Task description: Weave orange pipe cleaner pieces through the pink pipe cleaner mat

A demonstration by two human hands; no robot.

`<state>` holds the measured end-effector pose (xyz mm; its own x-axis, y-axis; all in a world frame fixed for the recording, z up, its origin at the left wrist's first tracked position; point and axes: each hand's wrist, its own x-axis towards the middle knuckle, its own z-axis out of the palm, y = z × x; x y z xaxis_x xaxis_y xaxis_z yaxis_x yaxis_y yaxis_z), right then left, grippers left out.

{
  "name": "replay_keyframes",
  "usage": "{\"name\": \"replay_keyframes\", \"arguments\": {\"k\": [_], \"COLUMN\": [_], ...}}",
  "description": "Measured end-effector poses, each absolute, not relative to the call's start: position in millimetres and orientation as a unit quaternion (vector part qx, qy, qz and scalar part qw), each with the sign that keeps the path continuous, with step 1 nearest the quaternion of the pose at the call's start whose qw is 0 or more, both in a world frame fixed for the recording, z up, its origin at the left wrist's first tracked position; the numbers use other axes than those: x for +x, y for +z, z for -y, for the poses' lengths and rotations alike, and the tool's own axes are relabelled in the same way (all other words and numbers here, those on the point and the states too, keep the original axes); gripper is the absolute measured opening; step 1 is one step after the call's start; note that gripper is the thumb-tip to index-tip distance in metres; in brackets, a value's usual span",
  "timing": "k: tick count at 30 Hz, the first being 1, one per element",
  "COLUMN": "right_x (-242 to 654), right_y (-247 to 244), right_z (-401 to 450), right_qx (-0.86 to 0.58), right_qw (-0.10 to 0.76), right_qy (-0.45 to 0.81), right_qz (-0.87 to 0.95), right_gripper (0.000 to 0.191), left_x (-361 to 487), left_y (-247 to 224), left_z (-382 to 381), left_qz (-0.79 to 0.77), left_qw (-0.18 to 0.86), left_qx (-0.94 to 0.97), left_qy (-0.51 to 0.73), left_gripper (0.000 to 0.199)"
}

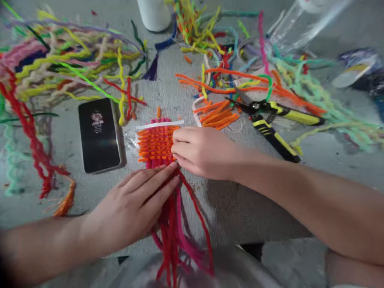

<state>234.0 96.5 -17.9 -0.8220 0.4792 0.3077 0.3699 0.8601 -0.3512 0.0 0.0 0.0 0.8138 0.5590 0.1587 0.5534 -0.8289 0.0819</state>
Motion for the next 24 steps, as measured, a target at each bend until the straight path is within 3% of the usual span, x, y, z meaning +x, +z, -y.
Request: {"name": "replay_keyframes", "arguments": {"k": [7,14,24], "right_x": [231,226,226], "right_y": [-15,-15,-14], "right_z": [-86,-83,-87], "right_qx": [-0.264,-0.284,-0.309], "right_qw": [0.153,0.121,0.119], "right_qy": [0.083,0.066,0.134], "right_qz": [0.949,0.949,0.934], "right_gripper": [0.031,0.029,0.03], "left_x": [-1,6,8], "left_y": [-1,1,5], "left_z": [-16,-19,-21], "left_qz": [-0.351,-0.335,-0.326], "left_qw": [0.0,-0.053,-0.058], "left_qx": [0.932,0.939,0.943], "left_qy": [0.092,0.046,0.037], "left_gripper": [0.057,0.052,0.055]}}
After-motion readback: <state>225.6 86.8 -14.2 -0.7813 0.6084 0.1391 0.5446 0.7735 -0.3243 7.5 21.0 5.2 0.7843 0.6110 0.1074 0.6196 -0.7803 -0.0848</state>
